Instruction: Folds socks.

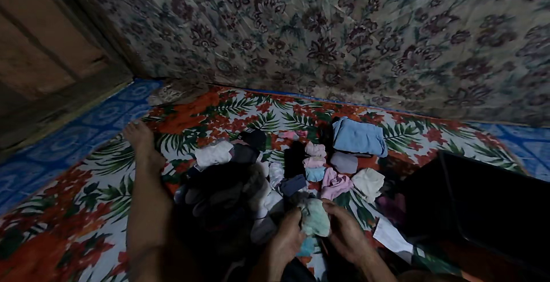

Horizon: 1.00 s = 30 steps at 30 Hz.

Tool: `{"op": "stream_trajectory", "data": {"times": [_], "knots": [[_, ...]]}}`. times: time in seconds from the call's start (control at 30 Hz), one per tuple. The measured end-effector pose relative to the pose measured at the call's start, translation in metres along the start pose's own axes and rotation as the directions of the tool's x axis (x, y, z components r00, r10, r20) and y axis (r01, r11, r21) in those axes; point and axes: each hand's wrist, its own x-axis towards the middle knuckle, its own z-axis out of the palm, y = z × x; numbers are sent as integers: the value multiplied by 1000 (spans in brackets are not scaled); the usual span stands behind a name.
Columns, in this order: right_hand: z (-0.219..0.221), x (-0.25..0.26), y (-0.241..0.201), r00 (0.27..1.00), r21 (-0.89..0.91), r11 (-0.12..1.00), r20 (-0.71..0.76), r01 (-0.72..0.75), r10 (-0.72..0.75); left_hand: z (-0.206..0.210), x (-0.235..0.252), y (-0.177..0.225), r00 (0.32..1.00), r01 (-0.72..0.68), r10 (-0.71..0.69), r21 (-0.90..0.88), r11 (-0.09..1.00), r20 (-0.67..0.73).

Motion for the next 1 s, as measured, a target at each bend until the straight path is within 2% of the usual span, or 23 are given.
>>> {"op": "stream_trajectory", "data": {"times": [0.07, 0.17, 0.2, 0.27, 0.33, 0.4, 0.5, 0.57, 0.63, 0.73, 0.83, 1.0], "knots": [[-6, 4, -5, 999, -62, 998, 27, 31, -29, -1, -9, -1, 986, 48, -27, -123, 991, 162], [-6, 4, -6, 994, -263, 959, 54, 105, -93, -9, -7, -1, 945, 33, -2, -89, 996, 326], [-6, 4, -4, 991, -350, 927, 47, 132, -124, -11, -5, 0, 947, -8, 20, -39, 999, 320], [-6, 6, 6, 978, -469, 864, -10, 181, -211, -10, -3, 4, 974, -84, 63, 85, 993, 217], [-3, 6, 20, 963, -469, 868, -112, 165, -244, -10, 1, 3, 984, -143, 118, 202, 969, 132], [4, 3, 30, 961, -439, 895, -202, 82, -187, -13, 3, -2, 981, -187, 163, 265, 946, 109], [17, -5, 31, 969, -325, 940, -246, -107, 25, -14, 5, -12, 971, -239, 231, 207, 949, 63], [19, -6, 28, 955, -252, 949, -271, -189, 118, -14, 7, -14, 958, -286, 280, 308, 907, 65], [14, -3, 28, 957, -288, 947, -283, -146, 61, -19, 15, -15, 937, -349, 331, 407, 844, 116], [4, 5, 24, 961, -459, 888, -256, -28, -101, -17, 17, -11, 942, -331, 330, 325, 886, 60], [-1, 8, 22, 959, -492, 870, -222, 45, -175, -14, 9, 0, 946, -324, 293, 396, 859, 139], [-7, 10, 13, 934, -599, 801, -286, 0, -214, -11, 7, 2, 941, -338, 264, 596, 729, 211]]}}
